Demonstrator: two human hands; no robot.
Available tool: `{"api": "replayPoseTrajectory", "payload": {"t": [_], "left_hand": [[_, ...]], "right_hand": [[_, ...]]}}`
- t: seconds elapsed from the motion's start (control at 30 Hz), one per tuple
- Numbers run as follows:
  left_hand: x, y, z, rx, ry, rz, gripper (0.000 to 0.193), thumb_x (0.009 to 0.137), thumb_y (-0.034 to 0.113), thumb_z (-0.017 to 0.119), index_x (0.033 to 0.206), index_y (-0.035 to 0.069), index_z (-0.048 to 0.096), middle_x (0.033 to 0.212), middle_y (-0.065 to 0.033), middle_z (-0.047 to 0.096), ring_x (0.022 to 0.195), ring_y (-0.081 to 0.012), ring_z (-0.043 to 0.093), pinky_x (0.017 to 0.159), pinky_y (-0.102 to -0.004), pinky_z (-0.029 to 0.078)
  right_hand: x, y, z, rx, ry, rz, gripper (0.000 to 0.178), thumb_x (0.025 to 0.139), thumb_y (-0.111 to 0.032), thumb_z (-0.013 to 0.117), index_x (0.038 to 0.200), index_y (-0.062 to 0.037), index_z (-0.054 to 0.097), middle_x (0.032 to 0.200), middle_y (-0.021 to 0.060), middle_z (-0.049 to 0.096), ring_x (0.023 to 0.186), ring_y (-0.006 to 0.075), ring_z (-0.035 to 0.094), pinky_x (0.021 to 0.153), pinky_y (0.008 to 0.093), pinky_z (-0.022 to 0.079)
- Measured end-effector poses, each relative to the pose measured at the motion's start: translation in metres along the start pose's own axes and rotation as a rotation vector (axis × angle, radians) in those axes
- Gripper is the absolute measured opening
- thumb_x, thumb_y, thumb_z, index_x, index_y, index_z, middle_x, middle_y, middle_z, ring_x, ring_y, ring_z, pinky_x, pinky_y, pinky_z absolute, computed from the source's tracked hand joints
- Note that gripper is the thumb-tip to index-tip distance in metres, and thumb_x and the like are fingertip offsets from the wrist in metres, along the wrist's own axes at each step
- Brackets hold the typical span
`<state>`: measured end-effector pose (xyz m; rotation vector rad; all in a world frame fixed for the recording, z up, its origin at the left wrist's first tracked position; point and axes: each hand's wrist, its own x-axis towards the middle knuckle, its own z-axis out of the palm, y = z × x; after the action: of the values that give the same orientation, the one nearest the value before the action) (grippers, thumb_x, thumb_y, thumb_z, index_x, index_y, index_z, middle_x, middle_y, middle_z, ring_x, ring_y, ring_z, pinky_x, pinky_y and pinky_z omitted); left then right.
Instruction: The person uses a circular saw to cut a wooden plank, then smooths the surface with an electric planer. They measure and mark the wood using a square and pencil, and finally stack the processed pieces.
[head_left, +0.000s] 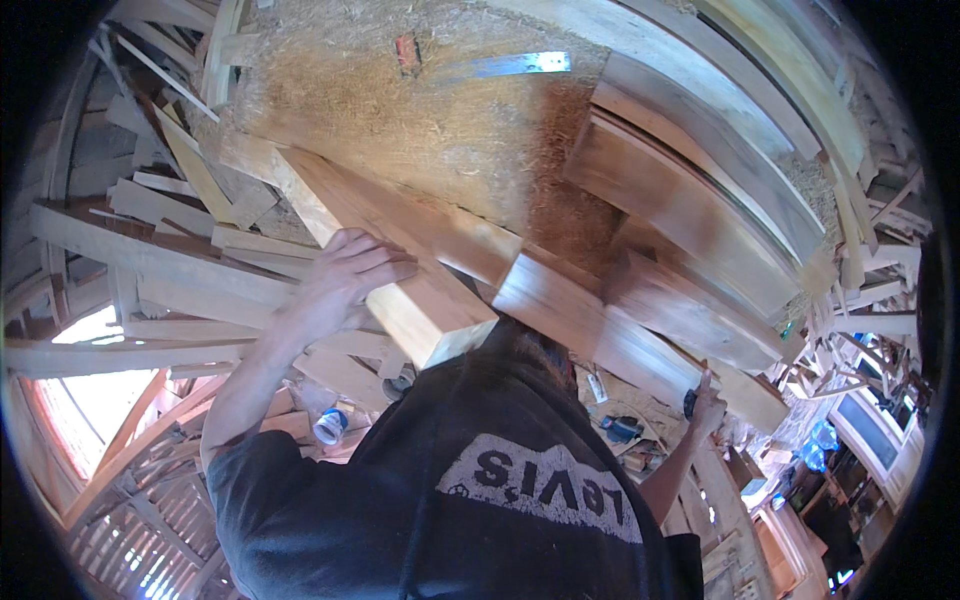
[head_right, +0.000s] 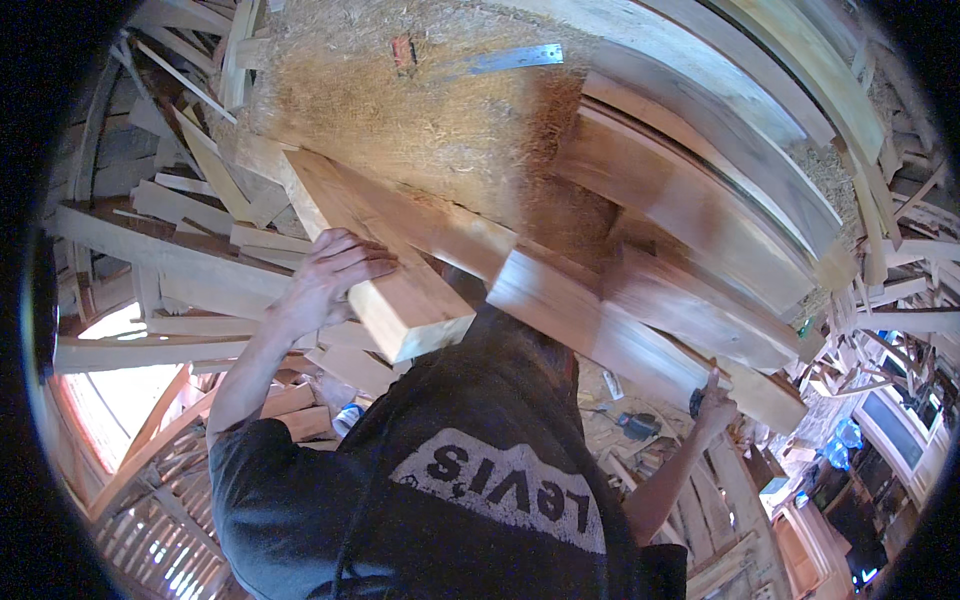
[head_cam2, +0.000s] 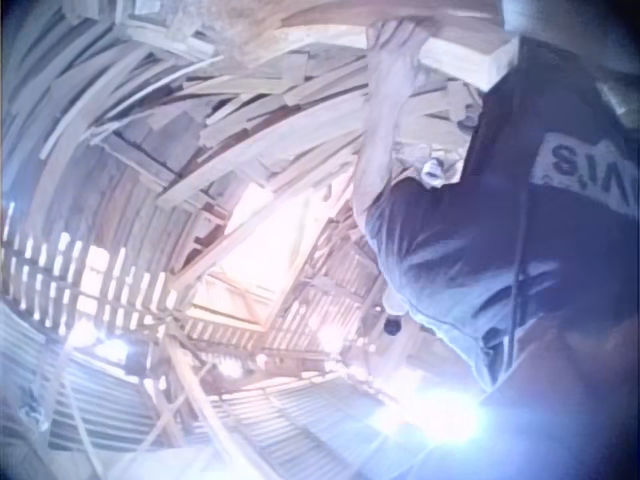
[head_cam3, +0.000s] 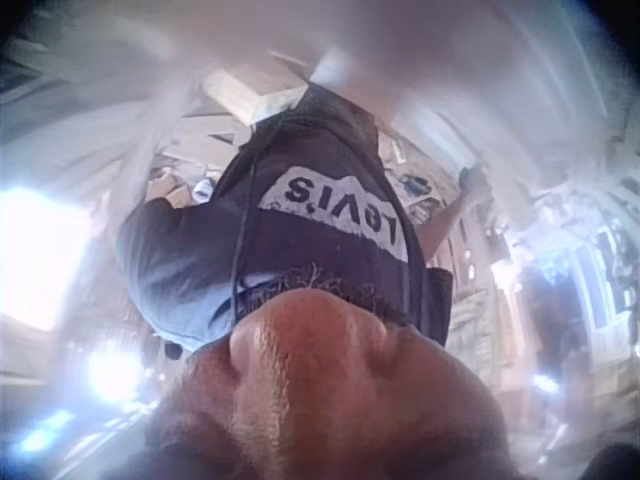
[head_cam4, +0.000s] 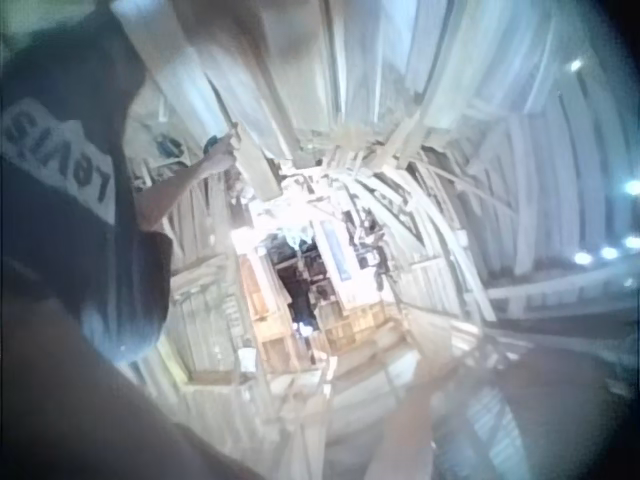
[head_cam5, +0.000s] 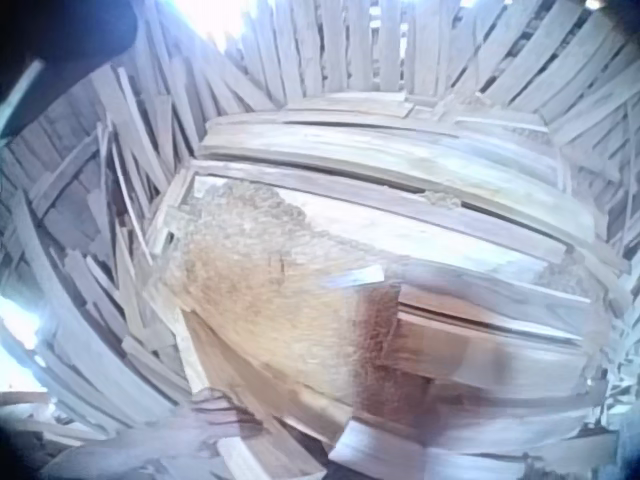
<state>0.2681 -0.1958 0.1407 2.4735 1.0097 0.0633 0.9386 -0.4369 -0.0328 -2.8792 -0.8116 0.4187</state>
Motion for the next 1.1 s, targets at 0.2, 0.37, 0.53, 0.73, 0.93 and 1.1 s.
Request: {"api": "replayPoseTrajectory", "payload": {"t": [0.2, 0.37, 0.53, 0.73, 0.93, 1.1], "left_hand": [[-0.046, -0.047, -0.113, -0.215, 0.168, 0.037, 0.045, 0.077, 0.009, 0.074, 0.122, 0.006, 0.069, 0.116, -0.0107, 0.074, 0.11, -0.0306, 0.069, 0.1, -0.0472, 0.05], [-0.103, -0.126, -0.16, -0.451, 0.369, 0.106, 0.039, 0.083, 0.017, 0.078, 0.118, 0.002, 0.07, 0.111, -0.0154, 0.076, 0.104, -0.037, 0.071, 0.096, -0.0508, 0.053], [-0.135, -0.23, -0.171, -0.622, 0.506, 0.224, 0.047, 0.08, 0.021, 0.082, 0.12, 0.001, 0.069, 0.114, -0.016, 0.075, 0.107, -0.0375, 0.071, 0.096, -0.0507, 0.054], [-0.11, -0.248, -0.174, -0.674, 0.508, 0.311, 0.057, 0.074, 0.019, 0.085, 0.125, 0.003, 0.066, 0.119, -0.0149, 0.074, 0.111, -0.0344, 0.071, 0.098, -0.0481, 0.056], [-0.012, -0.136, -0.11, -0.423, 0.181, 0.341, 0.07, 0.069, 0.014, 0.087, 0.134, 0.007, 0.061, 0.125, -0.0124, 0.072, 0.115, -0.0303, 0.071, 0.099, -0.0448, 0.057], [0.083, -0.074, 0.027, -0.129, -0.28, 0.294, 0.058, 0.078, 0.015, 0.074, 0.132, 0.001, 0.056, 0.114, -0.0157, 0.07, 0.106, -0.0343, 0.071, 0.091, -0.0479, 0.058]], "right_hand": [[-0.097, -0.12, 0.058, -0.028, 0.027, 0.103, 0.086, 0.079, -0.078, 0.073, 0.086, 0.0078, 0.072, 0.084, 0.0274, 0.073, 0.084, 0.0401, 0.073, 0.081, 0.0497, 0.055], [-0.189, -0.253, 0.114, 0.047, 0.08, 0.147, 0.091, 0.073, -0.073, 0.082, 0.102, 0.0118, 0.064, 0.098, 0.0313, 0.073, 0.096, 0.0447, 0.073, 0.086, 0.0499, 0.056], [-0.254, -0.323, 0.149, 0.121, 0.003, 0.133, 0.086, 0.081, -0.069, 0.078, 0.104, 0.0117, 0.063, 0.097, 0.0326, 0.072, 0.096, 0.0479, 0.072, 0.085, 0.051, 0.056], [-0.257, -0.346, 0.136, 0.286, -0.053, 0.023, 0.077, 0.083, -0.063, 0.08, 0.106, 0.0099, 0.07, 0.1, 0.0287, 0.074, 0.095, 0.0382, 0.074, 0.085, 0.0433, 0.056], [-0.249, -0.35, 0.067, 0.792, 0.143, 0.021, 0.039, 0.095, -0.03, 0.078, 0.112, 0.0046, 0.074, 0.106, 0.0118, 0.075, 0.098, 0.0192, 0.067, 0.092, 0.0342, 0.052], [-0.281, -0.337, 0.007, 0.834, 0.365, 0.054, 0.032, 0.098, -0.026, 0.077, 0.108, 0.0042, 0.072, 0.103, 0.0105, 0.073, 0.095, 0.0172, 0.063, 0.088, 0.0321, 0.05]]}}
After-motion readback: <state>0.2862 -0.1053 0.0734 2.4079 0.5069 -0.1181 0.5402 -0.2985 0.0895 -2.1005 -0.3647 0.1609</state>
